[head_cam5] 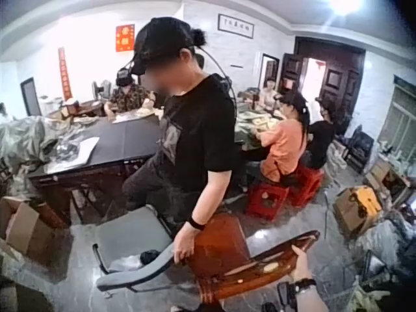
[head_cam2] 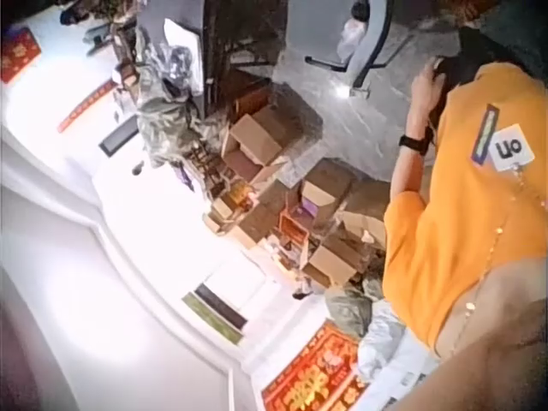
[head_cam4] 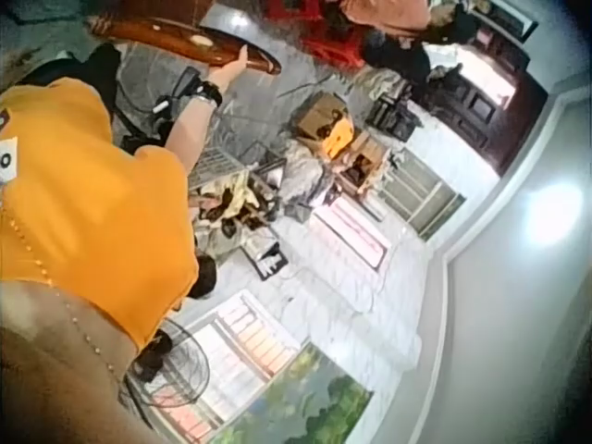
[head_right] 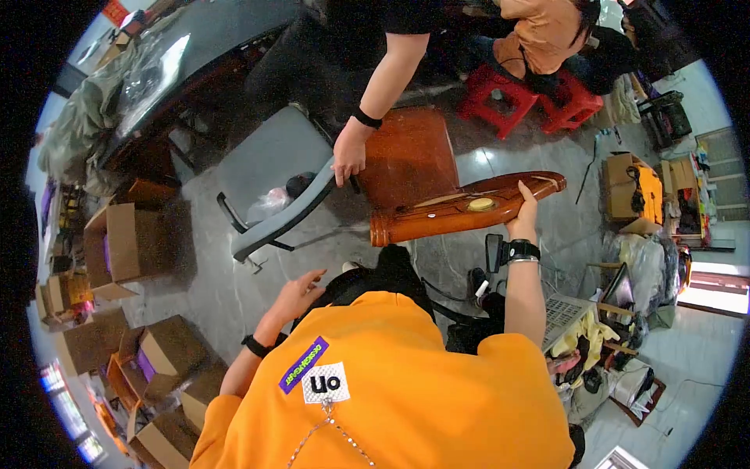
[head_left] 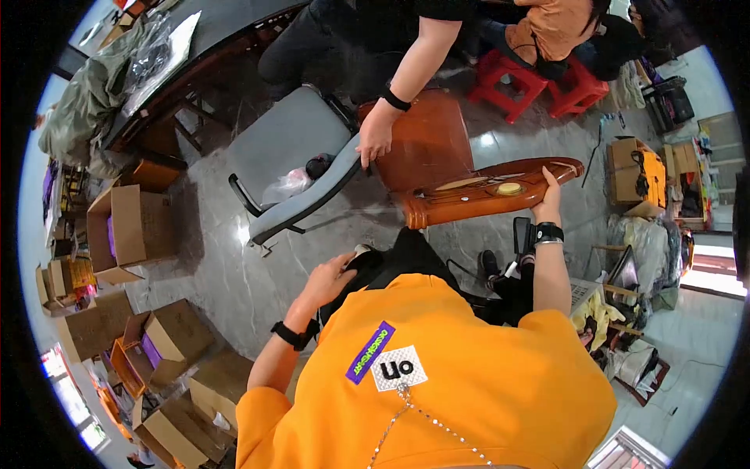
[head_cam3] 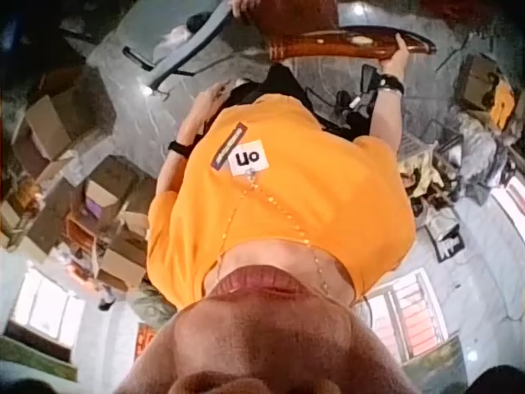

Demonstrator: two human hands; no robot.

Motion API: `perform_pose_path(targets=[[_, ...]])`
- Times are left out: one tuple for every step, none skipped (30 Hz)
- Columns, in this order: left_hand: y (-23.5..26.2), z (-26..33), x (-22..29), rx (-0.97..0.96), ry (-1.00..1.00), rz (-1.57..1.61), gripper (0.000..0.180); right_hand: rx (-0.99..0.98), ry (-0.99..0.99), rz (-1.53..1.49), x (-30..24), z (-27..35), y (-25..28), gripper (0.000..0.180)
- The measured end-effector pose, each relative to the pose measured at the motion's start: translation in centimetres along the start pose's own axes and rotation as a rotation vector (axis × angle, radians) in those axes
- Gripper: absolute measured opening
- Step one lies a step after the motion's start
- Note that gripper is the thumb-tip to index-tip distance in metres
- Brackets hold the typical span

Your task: The recorder is taking pairs of slippers from a large sack and placing them into individual plastic shipping bags at a communal work table.

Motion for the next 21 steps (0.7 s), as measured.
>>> perform_pose_path(targets=[[0.0,0.5,-0.8,-0.005,-0.002,0.001,0.04,0.005,0.002,0.0,0.3,-0.5,0.8,0.043],[-0.1,0.9,-1.9,0.014,0.054,0.036,0.04,-0.013,0.008,0.008,0.3,-1.1,1.6,0.043],[0.1,1.1,-3.1,0.039,0.11,0.068,0.039,-0.038,0.012,0.013,0.3,-1.8,1.9,0.042],[0.1,1.5,-4.1,0.061,0.147,0.137,0.039,-0.031,0.027,0.026,0.3,-1.6,1.9,0.041],[0.0,1.8,-4.9,0.073,0.148,0.138,0.039,-0.02,0.02,0.036,0.3,-1.5,1.9,0.04],[-0.1,2.1,-5.7,0.101,0.145,0.213,0.039,-0.016,0.024,0.035,0.4,-1.5,2.3,0.04],[-0.1,2.3,-6.4,0.134,0.141,0.288,0.039,-0.016,0.027,0.035,0.5,-1.5,2.3,0.04],[-0.1,2.5,-7.0,0.144,0.156,0.315,0.04,-0.018,0.044,0.03,0.5,-1.6,2.2,0.041],[-0.1,2.7,-8.0,0.154,0.164,0.319,0.041,-0.022,0.06,0.028,0.5,-1.3,1.8,0.042],[0.1,3.0,-8.2,0.157,0.188,0.307,0.041,0.055,0.093,0.051,0.1,0.6,0.4,0.042],[0.4,3.0,-8.3,0.16,0.211,0.294,0.042,0.018,0.082,0.031,0.3,-0.1,0.7,0.043],[0.9,3.0,-8.3,0.177,0.215,0.297,0.042,0.016,0.077,0.045,0.2,0.0,0.6,0.043],[1.2,3.0,-8.5,0.189,0.227,0.288,0.042,0.012,0.069,0.061,0.1,0.1,0.8,0.042],[1.4,2.9,-8.6,0.202,0.239,0.279,0.043,0.002,0.055,0.055,0.2,-0.9,2.0,0.041],[1.6,2.7,-8.7,0.221,0.246,0.281,0.043,-0.011,0.041,0.047,0.4,-1.5,2.6,0.039],[1.9,2.4,-8.9,0.233,0.238,0.3,0.043,0.069,0.039,0.075,0.0,-0.1,1.3,0.037],[2.3,2.1,-8.9,0.244,0.23,0.318,0.043,-0.017,0.018,0.042,0.4,-1.0,1.9,0.038],[2.7,1.7,-8.7,0.263,0.235,0.318,0.043,-0.007,0.018,0.03,0.3,-0.7,1.7,0.039],[2.9,1.4,-8.5,0.254,0.25,0.355,0.043,0.066,0.03,0.084,0.0,0.4,1.2,0.042],[3.1,1.2,-8.5,0.244,0.264,0.392,0.042,0.036,0.025,0.088,0.2,0.3,1.2,0.046],[3.4,0.8,-8.7,0.259,0.266,0.395,0.042,0.049,0.127,0.171,0.0,-0.2,2.0,0.053]])
Point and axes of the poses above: each hand's wrist, its own z-axis away from the middle knuckle, its own y-axis out of the back of the hand, x = y × z, the point moved 5 cm from there along -z, towards the middle knuckle, and after that the axes turned 14 degrees about z, right-handed, at the moved point
